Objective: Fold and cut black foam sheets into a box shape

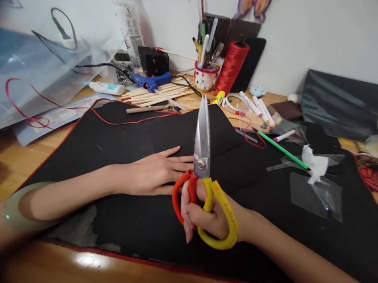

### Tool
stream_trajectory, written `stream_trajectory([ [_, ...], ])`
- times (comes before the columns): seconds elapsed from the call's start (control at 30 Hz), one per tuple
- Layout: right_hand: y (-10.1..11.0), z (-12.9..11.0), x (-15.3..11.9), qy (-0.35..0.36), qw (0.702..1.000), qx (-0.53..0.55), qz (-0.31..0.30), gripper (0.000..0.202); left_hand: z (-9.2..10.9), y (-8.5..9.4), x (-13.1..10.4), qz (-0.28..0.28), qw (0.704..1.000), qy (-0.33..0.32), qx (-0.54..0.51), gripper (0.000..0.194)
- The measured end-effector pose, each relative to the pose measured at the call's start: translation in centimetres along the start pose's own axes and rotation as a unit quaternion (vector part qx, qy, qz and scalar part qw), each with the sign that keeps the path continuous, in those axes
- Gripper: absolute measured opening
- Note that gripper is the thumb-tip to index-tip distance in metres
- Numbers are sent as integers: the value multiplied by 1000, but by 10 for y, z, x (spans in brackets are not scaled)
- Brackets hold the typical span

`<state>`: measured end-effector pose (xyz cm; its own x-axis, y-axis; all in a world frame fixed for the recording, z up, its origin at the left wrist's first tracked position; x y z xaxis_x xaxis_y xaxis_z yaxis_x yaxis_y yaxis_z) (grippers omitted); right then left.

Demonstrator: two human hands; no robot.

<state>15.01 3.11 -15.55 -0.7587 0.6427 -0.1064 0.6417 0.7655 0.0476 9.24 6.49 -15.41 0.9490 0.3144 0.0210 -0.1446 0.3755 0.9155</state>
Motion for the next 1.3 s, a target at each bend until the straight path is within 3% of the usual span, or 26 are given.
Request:
stream_trajectory([
  [0.2, 21, 5, -11, 7, 999, 37, 35, 11, 0, 1, 1, 1, 1000, -2, -7, 43],
  [0.47, 65, 14, -38, -13, 993, 46, 110, 10, 0, 3, 1, 15, 999, 7, -29, 49],
  [1.0, 170, 20, -93, 13, 961, -12, 276, 12, -7, -6, 2, -54, 998, 39, 12, 52],
  [1.3, 194, 25, -109, 3, 930, -88, 356, 9, -11, -11, -3, -68, 996, 47, 27, 55],
])
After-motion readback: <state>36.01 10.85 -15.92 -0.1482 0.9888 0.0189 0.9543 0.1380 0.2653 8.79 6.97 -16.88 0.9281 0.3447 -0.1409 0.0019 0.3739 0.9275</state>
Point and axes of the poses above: each hand's wrist, its own x-axis towards the middle knuckle, its own y-axis out of the back of the hand, z = x × y, the point moved 8 cm from there along x, towards the middle knuckle
